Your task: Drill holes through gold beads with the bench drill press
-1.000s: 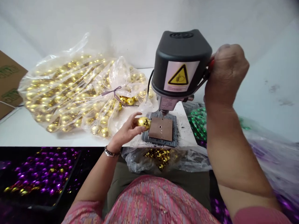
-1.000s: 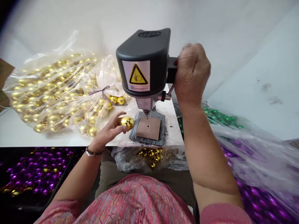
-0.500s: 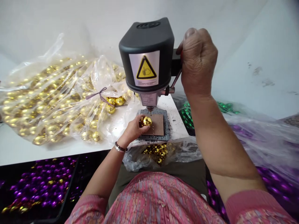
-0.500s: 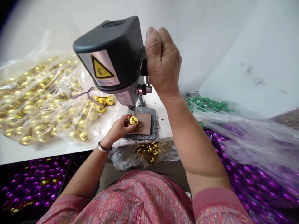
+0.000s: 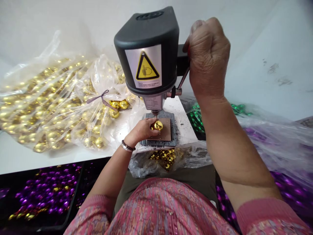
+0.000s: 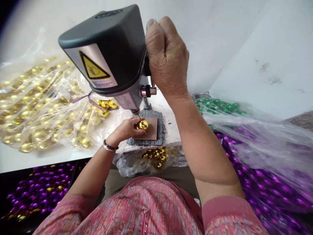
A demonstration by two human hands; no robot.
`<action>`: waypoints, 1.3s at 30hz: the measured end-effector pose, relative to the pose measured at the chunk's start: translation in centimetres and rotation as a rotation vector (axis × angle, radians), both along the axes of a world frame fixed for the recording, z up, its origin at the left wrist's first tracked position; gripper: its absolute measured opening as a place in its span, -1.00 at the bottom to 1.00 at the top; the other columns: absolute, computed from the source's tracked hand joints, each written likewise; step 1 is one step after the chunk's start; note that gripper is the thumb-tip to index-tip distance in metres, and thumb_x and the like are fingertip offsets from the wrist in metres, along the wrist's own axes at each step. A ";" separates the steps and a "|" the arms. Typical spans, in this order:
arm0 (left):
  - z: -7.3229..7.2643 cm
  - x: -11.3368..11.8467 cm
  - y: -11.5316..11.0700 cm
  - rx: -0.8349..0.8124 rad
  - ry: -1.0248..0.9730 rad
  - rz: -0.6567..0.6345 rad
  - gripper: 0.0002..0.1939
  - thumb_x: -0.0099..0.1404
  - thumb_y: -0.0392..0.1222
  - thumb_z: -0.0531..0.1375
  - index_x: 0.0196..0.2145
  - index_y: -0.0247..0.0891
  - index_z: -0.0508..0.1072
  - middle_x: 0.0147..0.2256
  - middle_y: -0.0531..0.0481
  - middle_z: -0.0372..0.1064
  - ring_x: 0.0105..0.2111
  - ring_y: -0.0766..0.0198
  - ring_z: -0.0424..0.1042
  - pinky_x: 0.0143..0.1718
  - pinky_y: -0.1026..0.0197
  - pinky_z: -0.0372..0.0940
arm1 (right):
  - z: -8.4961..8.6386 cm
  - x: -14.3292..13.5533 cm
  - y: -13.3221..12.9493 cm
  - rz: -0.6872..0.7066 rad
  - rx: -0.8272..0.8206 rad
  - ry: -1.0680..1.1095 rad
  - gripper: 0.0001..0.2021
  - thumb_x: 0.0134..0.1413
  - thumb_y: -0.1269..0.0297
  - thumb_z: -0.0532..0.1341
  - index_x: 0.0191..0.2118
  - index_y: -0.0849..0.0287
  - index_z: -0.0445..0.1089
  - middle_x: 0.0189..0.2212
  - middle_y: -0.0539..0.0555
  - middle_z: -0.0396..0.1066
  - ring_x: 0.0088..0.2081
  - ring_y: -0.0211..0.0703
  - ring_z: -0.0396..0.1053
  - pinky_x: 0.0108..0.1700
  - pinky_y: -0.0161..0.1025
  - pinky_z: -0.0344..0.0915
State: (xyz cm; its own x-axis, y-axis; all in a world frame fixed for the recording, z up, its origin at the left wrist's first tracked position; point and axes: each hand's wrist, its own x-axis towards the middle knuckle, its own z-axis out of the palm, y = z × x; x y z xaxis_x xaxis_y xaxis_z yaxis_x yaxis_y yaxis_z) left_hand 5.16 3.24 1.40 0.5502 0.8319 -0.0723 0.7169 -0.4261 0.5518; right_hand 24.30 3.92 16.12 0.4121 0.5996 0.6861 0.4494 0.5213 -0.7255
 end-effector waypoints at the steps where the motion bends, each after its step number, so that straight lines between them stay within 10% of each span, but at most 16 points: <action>1: -0.3 0.0 0.2 -0.011 -0.021 -0.005 -0.59 0.10 -0.19 0.32 -0.05 -0.22 0.56 -0.20 -0.04 0.54 -0.23 0.18 0.48 -0.14 0.21 0.36 | 0.0 0.1 0.0 0.004 -0.006 -0.017 -0.64 0.31 0.24 0.06 -0.52 0.11 -0.03 -0.57 -0.14 0.08 -0.44 -0.44 0.05 -0.26 -0.36 0.08; 10: -3.1 -0.2 0.8 -0.136 -0.222 0.050 -0.38 0.07 -0.09 0.37 0.11 -0.26 0.48 -0.15 -0.02 0.56 -0.22 0.20 0.49 -0.15 0.21 0.38 | -0.4 0.6 -2.2 0.048 0.031 -0.140 -0.71 0.28 0.18 0.05 -0.47 0.13 0.04 -0.56 -0.12 0.06 -0.46 -0.43 0.08 -0.33 -0.33 0.06; 21: -3.3 0.0 0.4 -0.168 -0.270 0.082 -0.47 0.06 -0.13 0.36 0.02 -0.23 0.53 -0.18 0.02 0.56 -0.19 0.17 0.49 -0.10 0.20 0.37 | -6.8 0.0 -9.2 -0.257 0.096 -0.607 -0.86 0.22 0.28 0.09 -0.39 0.04 0.26 -0.50 -0.04 0.25 -0.44 -0.24 0.20 -0.34 -0.17 0.14; 39: -3.0 0.0 0.0 -0.197 -0.327 0.059 -0.54 0.10 -0.12 0.33 -0.02 -0.27 0.51 -0.18 0.00 0.53 -0.20 0.18 0.47 -0.14 0.21 0.32 | -14.4 -0.7 -7.4 -0.191 0.393 -0.517 -0.70 0.06 0.46 0.09 -0.08 0.03 0.25 -0.40 0.00 0.31 -0.35 -0.21 0.27 -0.11 -0.04 0.46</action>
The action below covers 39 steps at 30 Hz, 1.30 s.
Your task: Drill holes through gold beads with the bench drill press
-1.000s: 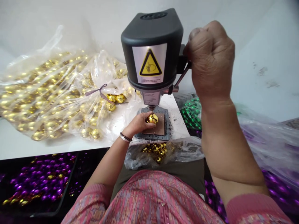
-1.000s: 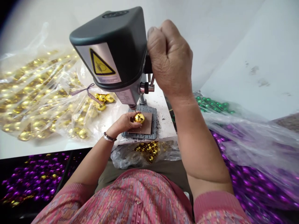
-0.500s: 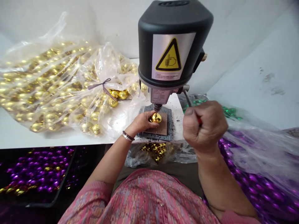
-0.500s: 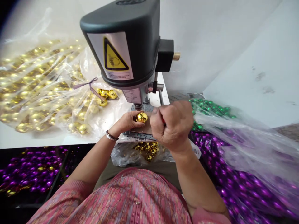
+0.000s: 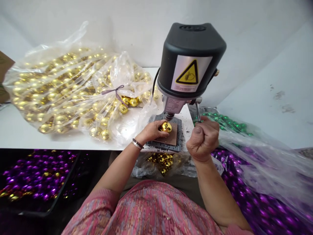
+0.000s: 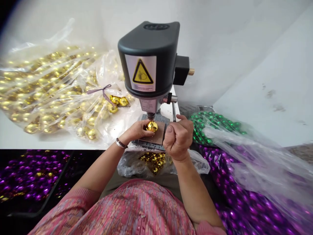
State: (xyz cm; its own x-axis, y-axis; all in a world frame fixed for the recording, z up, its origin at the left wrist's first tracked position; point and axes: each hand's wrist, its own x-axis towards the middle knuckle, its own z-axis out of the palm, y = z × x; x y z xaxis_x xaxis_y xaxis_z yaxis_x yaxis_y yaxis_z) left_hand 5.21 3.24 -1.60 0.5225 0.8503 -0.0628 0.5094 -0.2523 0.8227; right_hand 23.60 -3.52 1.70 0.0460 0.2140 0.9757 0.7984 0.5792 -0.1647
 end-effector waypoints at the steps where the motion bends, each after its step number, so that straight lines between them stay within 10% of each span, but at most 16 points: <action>1: 0.0 0.0 0.0 0.005 -0.001 0.000 -0.54 0.10 -0.13 0.33 -0.02 -0.27 0.51 -0.18 0.00 0.53 -0.20 0.19 0.46 -0.15 0.22 0.31 | -0.3 0.0 0.1 0.000 -0.002 -0.004 -0.71 0.07 0.46 0.10 -0.09 0.03 0.25 -0.40 0.00 0.32 -0.34 -0.21 0.28 -0.11 -0.04 0.46; 7: 0.2 0.0 -0.1 0.048 0.045 0.003 -0.57 0.10 -0.12 0.34 -0.06 -0.26 0.52 -0.20 0.02 0.52 -0.22 0.20 0.45 -0.17 0.23 0.30 | 0.1 0.3 -0.1 -0.014 -0.004 0.008 -0.89 0.14 0.36 0.08 -0.21 0.06 0.27 -0.44 -0.02 0.30 -0.37 -0.23 0.31 -0.19 -0.11 0.42; 17: 0.7 -0.6 -3.5 0.129 0.077 0.035 -0.42 0.15 -0.06 0.38 0.09 -0.29 0.45 -0.02 -0.16 0.49 -0.02 0.02 0.47 0.02 0.08 0.33 | 14.9 0.6 5.5 -0.131 -0.472 0.369 -0.60 0.25 0.36 -0.02 -0.64 0.23 0.05 -0.62 -0.13 -0.07 -0.47 -0.47 -0.10 -0.28 -0.23 -0.10; 22: 1.4 -2.2 -5.2 0.131 -0.037 -0.156 -0.19 0.07 0.03 0.45 0.23 -0.27 0.36 0.12 -0.26 0.41 -0.01 0.06 0.48 0.00 0.12 0.37 | 14.8 0.9 7.6 -0.119 -0.460 0.433 -0.60 0.20 0.40 -0.05 -0.66 0.23 -0.12 -0.65 -0.13 -0.18 -0.47 -0.46 -0.22 -0.26 -0.16 -0.16; 31: 2.0 -9.9 4.6 0.218 0.275 0.680 -0.61 0.38 -0.33 0.03 0.08 -0.39 0.46 0.01 -0.29 0.50 -0.02 0.08 0.48 0.05 0.11 0.32 | 14.0 1.5 7.8 -0.071 -0.395 0.385 -0.59 0.20 0.35 -0.04 -0.67 0.28 -0.09 -0.65 -0.16 -0.02 -0.48 -0.51 0.00 -0.26 -0.14 -0.12; 39: 0.4 -12.4 8.2 0.135 0.599 0.720 -0.51 0.33 -0.15 0.12 0.17 -0.39 0.36 0.03 -0.42 0.46 0.03 -0.18 0.44 -0.01 -0.04 0.30 | 14.0 1.3 7.5 -0.090 -0.390 0.382 -0.56 0.24 0.37 -0.06 -0.68 0.24 -0.08 -0.62 -0.14 -0.05 -0.47 -0.53 0.12 -0.30 -0.26 0.00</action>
